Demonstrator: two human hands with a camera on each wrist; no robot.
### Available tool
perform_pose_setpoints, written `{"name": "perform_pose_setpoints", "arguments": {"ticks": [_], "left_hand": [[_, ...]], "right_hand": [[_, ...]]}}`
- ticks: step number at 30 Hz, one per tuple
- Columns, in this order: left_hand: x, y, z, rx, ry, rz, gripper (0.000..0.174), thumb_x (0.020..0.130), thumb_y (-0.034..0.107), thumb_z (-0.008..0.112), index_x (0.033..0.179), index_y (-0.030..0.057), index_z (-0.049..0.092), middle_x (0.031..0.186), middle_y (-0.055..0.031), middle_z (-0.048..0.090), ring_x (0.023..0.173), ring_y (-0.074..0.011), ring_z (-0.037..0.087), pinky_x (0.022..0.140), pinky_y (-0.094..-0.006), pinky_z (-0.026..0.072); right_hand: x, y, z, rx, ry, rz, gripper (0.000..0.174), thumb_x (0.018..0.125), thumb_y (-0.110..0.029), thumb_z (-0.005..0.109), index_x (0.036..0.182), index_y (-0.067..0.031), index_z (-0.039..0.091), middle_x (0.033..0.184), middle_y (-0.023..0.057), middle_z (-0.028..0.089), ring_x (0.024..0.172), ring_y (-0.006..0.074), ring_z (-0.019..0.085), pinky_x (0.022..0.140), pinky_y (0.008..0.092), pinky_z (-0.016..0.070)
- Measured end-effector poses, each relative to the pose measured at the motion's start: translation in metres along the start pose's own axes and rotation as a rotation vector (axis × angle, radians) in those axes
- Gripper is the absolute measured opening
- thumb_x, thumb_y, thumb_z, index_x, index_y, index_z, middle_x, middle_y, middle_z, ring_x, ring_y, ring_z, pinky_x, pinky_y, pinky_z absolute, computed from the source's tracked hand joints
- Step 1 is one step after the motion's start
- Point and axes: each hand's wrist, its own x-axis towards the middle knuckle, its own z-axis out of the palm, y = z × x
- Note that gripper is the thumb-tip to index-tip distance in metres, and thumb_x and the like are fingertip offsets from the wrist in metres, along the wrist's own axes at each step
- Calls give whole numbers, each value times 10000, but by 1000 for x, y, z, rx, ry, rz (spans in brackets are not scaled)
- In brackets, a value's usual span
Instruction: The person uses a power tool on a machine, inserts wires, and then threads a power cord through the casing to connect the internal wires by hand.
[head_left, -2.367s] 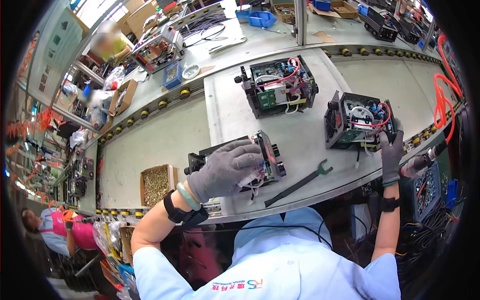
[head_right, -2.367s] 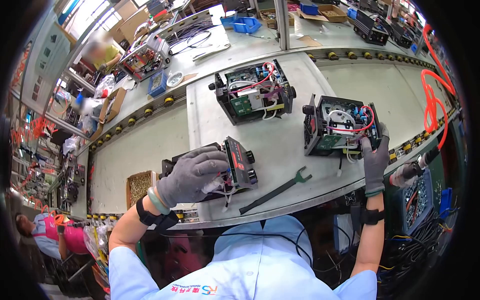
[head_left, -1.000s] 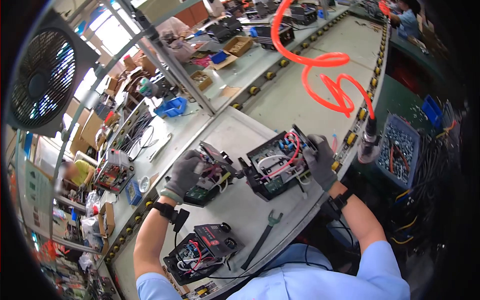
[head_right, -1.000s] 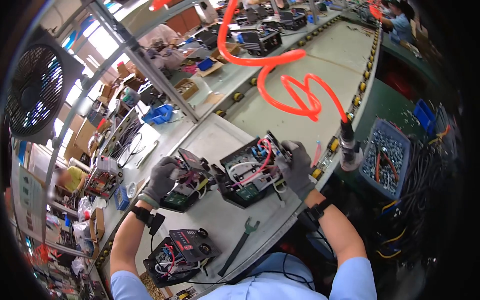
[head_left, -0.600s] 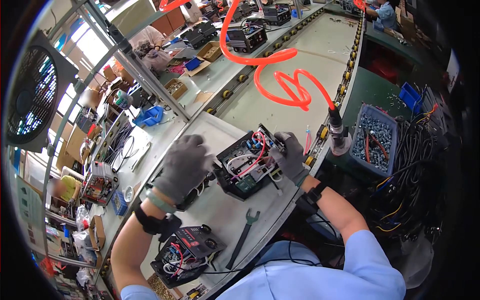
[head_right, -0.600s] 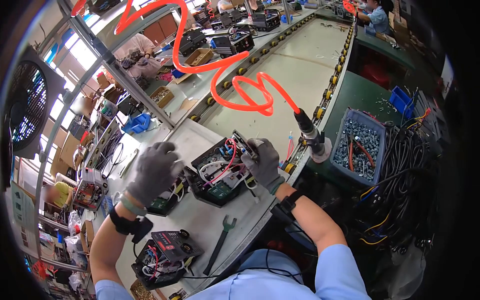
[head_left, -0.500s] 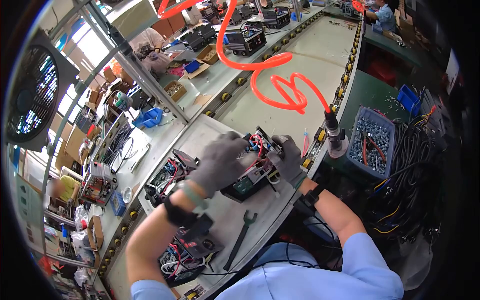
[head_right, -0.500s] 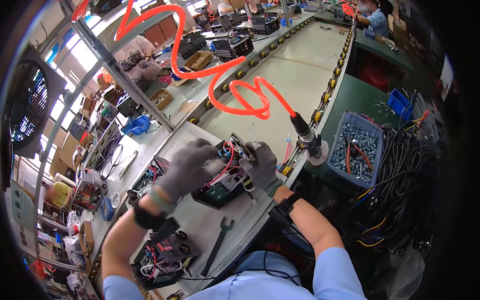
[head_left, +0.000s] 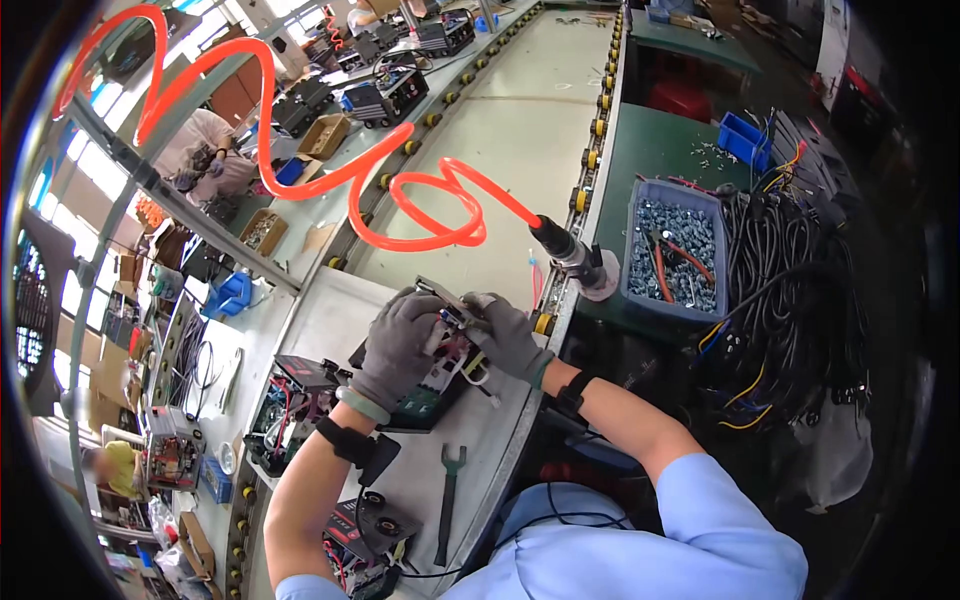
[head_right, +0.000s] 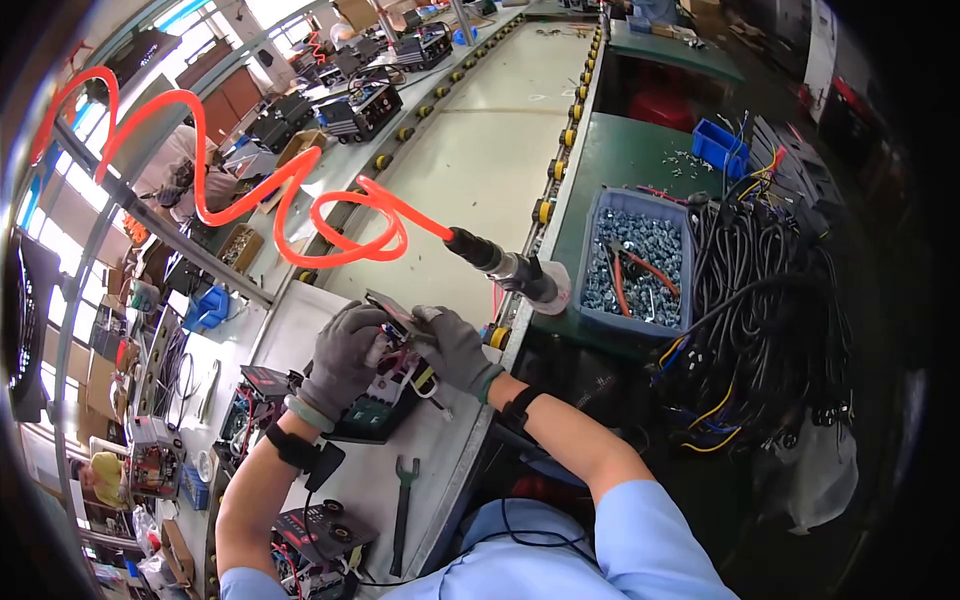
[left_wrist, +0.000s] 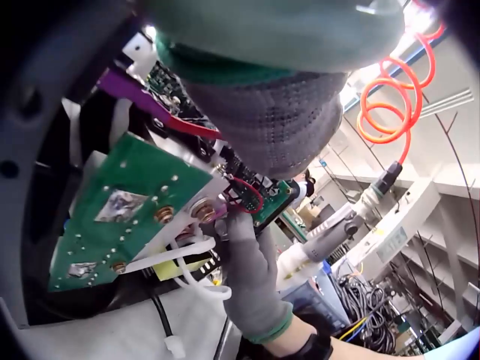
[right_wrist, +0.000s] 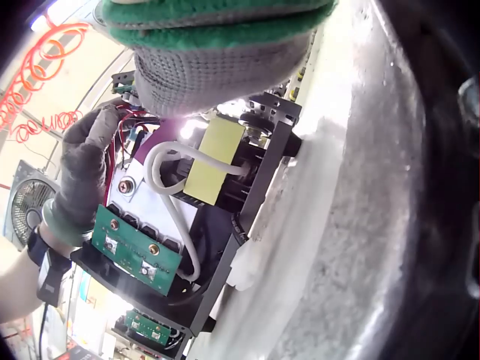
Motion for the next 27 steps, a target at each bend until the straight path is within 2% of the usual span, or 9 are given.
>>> {"name": "perform_pose_setpoints", "arguments": {"ticks": [4, 7, 8, 11, 18, 20, 22, 24, 27], "left_hand": [[-3, 1, -4, 49, -39, 35, 151, 758, 120, 699, 873, 43, 638, 1035, -98, 633, 1012, -356, 609, 885, -457, 508], [-4, -1, -2, 205, -226, 96, 363, 502, 124, 738, 849, 65, 649, 1084, -79, 596, 1144, -339, 551, 935, -423, 504], [-2, 2, 1, 206, -224, 86, 363, 502, 124, 738, 849, 65, 649, 1084, -79, 596, 1144, -339, 551, 935, -423, 504], [-2, 5, 4, 354, -367, -37, 309, 563, 162, 735, 860, 86, 698, 1155, -106, 595, 1199, -345, 529, 1022, -433, 465], [-15, 58, -88, 361, -217, -109, 368, 809, 310, 673, 1090, 72, 669, 1284, -226, 552, 1261, -403, 485, 1059, -491, 406], [-26, 63, -113, 299, -195, -237, 416, 857, 362, 645, 1132, 50, 628, 1270, -234, 553, 1231, -424, 501, 1023, -500, 418], [-42, 68, -134, 257, -229, -274, 430, 900, 403, 591, 1136, 44, 615, 1266, -223, 551, 1217, -418, 506, 1021, -503, 410], [-61, 78, -149, 209, -277, -315, 455, 943, 443, 538, 1141, 39, 602, 1263, -211, 550, 1203, -412, 511, 1019, -506, 403], [-91, 103, -162, 209, -298, -340, 452, 945, 447, 529, 1133, 41, 599, 1218, -198, 559, 1167, -409, 521, 1012, -516, 393]], "right_hand": [[1, -3, 2, 17, 31, 3, 424, 819, -106, 645, 1225, -20, 553, 1104, 213, 622, 1012, 397, 619, 853, 444, 520], [-2, 1, 4, -5, 29, 20, 396, 849, -143, 650, 1214, -20, 556, 1084, 211, 628, 1001, 393, 627, 843, 444, 524], [-1, 1, 5, -4, 28, 30, 390, 858, -156, 653, 1211, -20, 557, 1080, 212, 628, 1001, 391, 628, 843, 445, 524], [1, -4, 1, -38, 5, 56, 381, 872, -177, 651, 1209, -20, 569, 1073, 219, 633, 979, 392, 644, 828, 442, 530], [-5, -22, -5, -33, -81, 157, 405, 859, -155, 643, 1234, -17, 576, 1086, 210, 651, 1015, 376, 655, 874, 412, 526], [-5, -21, -16, 151, -183, 44, 422, 847, -109, 606, 1255, -11, 566, 1084, 203, 659, 1032, 342, 663, 900, 382, 520], [11, -15, -39, 214, -367, 153, 447, 843, -107, 569, 1275, 5, 553, 1070, 209, 663, 1035, 322, 665, 922, 368, 513], [34, 19, -40, 91, -506, 238, 419, 876, -161, 542, 1259, 5, 574, 1037, 221, 686, 1040, 318, 671, 915, 387, 513], [81, 49, -23, -932, -540, 476, 375, 910, -234, 544, 1240, -85, 644, 1048, 126, 731, 1056, 251, 686, 878, 424, 509]]}}
